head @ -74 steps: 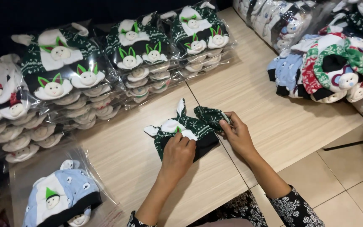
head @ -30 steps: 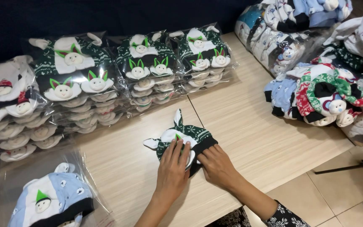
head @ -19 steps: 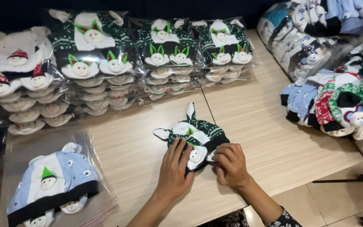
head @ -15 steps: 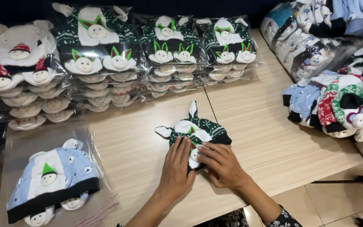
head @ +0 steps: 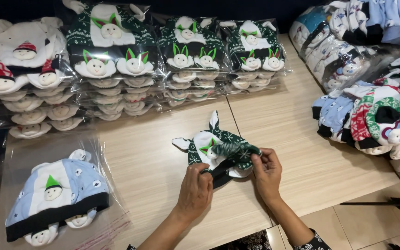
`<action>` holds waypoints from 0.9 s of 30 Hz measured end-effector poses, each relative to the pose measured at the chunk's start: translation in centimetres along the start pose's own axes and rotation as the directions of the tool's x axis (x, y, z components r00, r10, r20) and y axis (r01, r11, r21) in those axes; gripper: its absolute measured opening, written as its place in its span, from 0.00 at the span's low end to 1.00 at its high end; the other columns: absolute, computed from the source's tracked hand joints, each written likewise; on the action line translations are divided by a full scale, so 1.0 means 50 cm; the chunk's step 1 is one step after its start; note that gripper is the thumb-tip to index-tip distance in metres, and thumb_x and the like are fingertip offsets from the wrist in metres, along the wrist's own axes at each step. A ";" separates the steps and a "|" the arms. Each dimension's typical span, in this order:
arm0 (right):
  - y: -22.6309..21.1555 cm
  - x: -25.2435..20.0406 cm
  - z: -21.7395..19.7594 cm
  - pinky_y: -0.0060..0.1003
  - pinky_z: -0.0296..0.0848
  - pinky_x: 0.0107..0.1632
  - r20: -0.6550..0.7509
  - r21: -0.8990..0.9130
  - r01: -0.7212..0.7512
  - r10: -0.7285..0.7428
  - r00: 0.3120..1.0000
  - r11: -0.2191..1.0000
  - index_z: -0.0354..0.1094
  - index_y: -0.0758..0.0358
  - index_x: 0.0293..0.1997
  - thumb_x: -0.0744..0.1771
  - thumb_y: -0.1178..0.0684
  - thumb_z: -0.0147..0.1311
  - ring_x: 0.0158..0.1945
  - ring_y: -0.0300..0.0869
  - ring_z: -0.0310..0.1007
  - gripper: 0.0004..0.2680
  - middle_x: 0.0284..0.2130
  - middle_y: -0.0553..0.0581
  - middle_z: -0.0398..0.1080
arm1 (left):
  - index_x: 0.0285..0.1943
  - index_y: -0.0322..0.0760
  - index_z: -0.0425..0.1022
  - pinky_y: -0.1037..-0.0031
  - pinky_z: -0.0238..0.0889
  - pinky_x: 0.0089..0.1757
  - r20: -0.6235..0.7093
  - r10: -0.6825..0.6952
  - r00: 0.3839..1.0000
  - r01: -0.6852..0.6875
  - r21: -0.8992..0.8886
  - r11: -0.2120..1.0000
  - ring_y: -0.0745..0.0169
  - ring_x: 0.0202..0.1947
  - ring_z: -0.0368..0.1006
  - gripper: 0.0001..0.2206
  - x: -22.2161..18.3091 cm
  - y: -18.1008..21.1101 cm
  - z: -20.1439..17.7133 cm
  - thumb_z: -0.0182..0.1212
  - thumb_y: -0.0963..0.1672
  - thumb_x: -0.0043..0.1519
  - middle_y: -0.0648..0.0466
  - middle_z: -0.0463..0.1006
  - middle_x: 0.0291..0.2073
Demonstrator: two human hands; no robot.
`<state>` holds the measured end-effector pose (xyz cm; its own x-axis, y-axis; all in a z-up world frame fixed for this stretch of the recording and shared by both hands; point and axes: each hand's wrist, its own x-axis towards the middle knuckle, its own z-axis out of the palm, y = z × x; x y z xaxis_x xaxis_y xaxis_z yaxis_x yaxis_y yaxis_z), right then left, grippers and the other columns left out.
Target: Packaging baby hats and booties into clear plastic bags
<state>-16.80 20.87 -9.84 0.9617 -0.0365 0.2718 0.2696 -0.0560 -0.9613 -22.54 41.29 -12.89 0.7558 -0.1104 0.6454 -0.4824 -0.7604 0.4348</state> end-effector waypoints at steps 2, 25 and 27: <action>0.003 -0.003 -0.005 0.29 0.75 0.46 -0.071 0.076 -0.006 0.011 0.997 0.997 0.60 0.66 0.51 0.69 0.58 0.51 0.41 0.38 0.72 0.07 0.40 0.58 0.70 | 0.34 0.35 0.66 0.66 0.68 0.48 0.050 -0.022 0.999 0.024 -0.050 0.998 0.53 0.48 0.66 0.07 0.026 0.015 -0.027 0.60 0.35 0.56 0.46 0.68 0.49; 0.029 -0.038 0.051 0.44 0.68 0.59 0.798 -0.293 0.902 -0.438 0.413 0.317 0.63 0.57 0.43 0.68 0.47 0.55 0.58 0.45 0.67 0.09 0.47 0.53 0.70 | 0.43 0.27 0.75 0.58 0.63 0.58 0.296 -0.235 0.926 0.325 -0.309 0.894 0.46 0.55 0.64 0.18 0.033 -0.008 -0.040 0.48 0.32 0.44 0.42 0.71 0.54; 0.054 -0.048 0.051 0.40 0.74 0.55 0.804 -0.321 0.882 -0.393 0.447 0.345 0.58 0.56 0.41 0.70 0.43 0.50 0.46 0.42 0.69 0.10 0.41 0.53 0.68 | 0.57 0.23 0.73 0.59 0.62 0.62 0.229 -0.188 0.955 0.236 -0.202 0.950 0.47 0.56 0.64 0.29 0.026 -0.008 -0.030 0.45 0.32 0.42 0.43 0.70 0.57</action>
<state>-18.23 23.33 -13.22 0.3641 0.8078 0.4636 0.9249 -0.3722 -0.0779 -22.01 42.41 -11.29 0.9140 -0.1086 0.3908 -0.3697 -0.6194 0.6926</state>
